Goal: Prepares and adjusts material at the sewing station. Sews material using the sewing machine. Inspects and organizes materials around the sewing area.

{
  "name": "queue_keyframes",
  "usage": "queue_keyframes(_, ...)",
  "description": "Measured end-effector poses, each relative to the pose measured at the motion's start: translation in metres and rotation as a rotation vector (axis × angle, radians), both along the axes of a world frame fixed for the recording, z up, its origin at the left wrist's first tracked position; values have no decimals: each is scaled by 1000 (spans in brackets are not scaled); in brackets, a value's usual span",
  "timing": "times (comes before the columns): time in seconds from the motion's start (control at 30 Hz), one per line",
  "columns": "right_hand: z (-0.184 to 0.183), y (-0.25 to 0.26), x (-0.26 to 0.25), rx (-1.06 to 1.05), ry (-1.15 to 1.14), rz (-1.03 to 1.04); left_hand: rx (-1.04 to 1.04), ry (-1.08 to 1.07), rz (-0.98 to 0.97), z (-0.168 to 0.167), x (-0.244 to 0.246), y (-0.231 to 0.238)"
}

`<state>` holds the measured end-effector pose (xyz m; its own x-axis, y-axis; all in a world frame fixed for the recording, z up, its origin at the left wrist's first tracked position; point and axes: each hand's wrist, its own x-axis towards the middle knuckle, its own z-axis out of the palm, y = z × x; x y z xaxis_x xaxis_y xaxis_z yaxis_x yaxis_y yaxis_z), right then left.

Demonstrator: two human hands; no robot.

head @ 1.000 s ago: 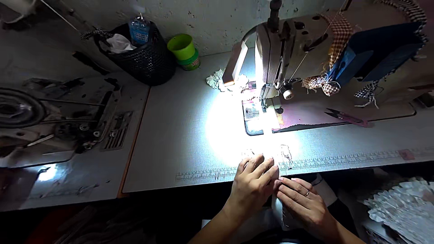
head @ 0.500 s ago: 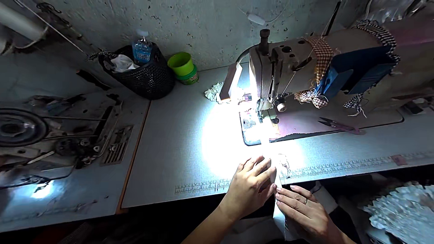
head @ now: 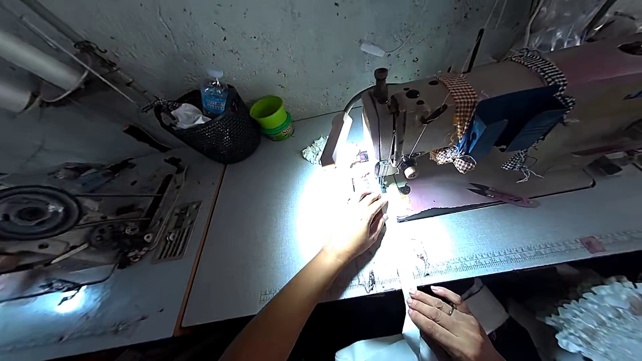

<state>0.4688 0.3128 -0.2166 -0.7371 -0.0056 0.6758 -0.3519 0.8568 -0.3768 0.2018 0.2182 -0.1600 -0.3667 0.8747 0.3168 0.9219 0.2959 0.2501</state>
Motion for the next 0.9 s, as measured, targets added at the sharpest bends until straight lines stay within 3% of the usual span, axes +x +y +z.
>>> queue_keyframes(0.77,1,-5,0,-6,-9,-36,-32,-39,-26,-5,-7,-2)
queue_keyframes(0.9,2,-7,0,-17,-16,-47,-11,-141,-29,-2,-7,-6)
